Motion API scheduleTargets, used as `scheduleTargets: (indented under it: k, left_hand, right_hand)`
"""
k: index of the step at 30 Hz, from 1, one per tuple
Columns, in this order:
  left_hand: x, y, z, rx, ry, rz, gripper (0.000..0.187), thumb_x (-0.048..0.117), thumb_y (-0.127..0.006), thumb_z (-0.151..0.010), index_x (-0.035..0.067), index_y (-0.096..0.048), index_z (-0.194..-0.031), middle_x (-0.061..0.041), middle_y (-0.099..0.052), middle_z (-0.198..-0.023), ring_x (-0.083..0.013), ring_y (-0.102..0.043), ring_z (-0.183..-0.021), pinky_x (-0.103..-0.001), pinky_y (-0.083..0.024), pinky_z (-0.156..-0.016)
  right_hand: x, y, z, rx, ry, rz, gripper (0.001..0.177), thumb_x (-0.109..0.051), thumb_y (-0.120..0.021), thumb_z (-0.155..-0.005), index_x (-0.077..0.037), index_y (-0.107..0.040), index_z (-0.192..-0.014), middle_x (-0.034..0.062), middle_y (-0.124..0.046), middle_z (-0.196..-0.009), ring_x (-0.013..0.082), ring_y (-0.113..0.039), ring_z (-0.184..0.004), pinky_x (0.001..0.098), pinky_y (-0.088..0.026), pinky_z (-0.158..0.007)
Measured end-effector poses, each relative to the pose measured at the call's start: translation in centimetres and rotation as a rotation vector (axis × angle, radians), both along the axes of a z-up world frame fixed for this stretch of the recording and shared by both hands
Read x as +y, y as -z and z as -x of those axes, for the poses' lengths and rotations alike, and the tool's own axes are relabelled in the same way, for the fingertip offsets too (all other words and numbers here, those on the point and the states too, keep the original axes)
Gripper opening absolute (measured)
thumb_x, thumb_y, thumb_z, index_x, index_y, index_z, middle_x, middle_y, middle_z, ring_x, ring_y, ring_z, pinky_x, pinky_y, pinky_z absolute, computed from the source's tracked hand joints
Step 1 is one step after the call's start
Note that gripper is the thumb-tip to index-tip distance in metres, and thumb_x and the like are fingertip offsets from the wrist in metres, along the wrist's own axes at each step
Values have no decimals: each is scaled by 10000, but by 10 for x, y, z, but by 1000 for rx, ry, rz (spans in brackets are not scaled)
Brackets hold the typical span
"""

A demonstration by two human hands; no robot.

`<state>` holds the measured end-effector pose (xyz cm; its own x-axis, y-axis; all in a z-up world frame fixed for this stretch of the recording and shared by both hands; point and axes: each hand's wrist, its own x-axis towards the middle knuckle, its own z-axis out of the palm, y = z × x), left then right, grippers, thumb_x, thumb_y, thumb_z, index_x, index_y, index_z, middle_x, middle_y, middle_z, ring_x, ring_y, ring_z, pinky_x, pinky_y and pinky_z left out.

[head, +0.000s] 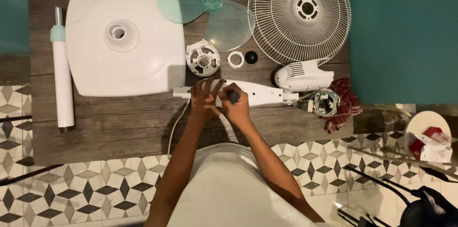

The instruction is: The person assembles a disassembled electric fan on a wooden table. They use a screwdriver to tighten screws on the fan's neck section while other parts, including blades and a cage, remain laid out nearby.

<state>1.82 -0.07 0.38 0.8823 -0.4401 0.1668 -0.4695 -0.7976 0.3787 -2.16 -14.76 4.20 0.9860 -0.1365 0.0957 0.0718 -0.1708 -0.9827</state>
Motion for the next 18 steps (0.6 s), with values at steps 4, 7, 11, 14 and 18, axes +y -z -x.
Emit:
scheduleTargets:
  k: [4,7,11,14,18]
  left_hand:
    - [1,17,3,-78,-9,51,859,308,-784,-624,299,-533,-1446,-77,-479,-1483,-355,-439,-1329,-547,-381,-1072]
    - [1,19,-2,-83,25,133,807,351,-806,-602,283,-536,-1360,-108,-468,-1480,-387,-425,-1330,-561,-371,-1059]
    - [-1,5,-5,94,3,33,945,297,-809,-569,268,-510,-1465,-122,-464,-1470,-397,-410,-1317,-580,-348,-1054]
    - [-1,-6,-3,128,-1,-21,987,229,-799,-561,274,-494,-1499,-124,-456,-1493,-390,-402,-1339,-569,-342,-1072]
    - [1,-14,-1,140,4,35,963,183,-792,-587,274,-496,-1498,-127,-454,-1506,-389,-399,-1352,-564,-343,-1085]
  right_hand:
    - [8,-22,-4,88,-34,-21,130,-120,-676,-972,6,-653,-997,42,-602,-709,115,-553,-676,325,-470,-610]
    - [12,-55,-3,-54,-139,4,255,-125,-694,-912,5,-590,-1106,110,-612,-855,192,-642,-778,361,-539,-684]
    - [8,-77,-1,-124,-54,490,521,-153,-830,-826,56,-496,-1168,229,-565,-981,366,-603,-826,441,-504,-703]
    - [3,-78,4,-31,13,523,489,-152,-846,-865,45,-498,-1144,230,-595,-964,392,-616,-820,455,-510,-716]
    - [-1,-82,10,-40,118,450,523,-136,-858,-805,40,-501,-1144,209,-648,-917,361,-675,-786,437,-539,-697]
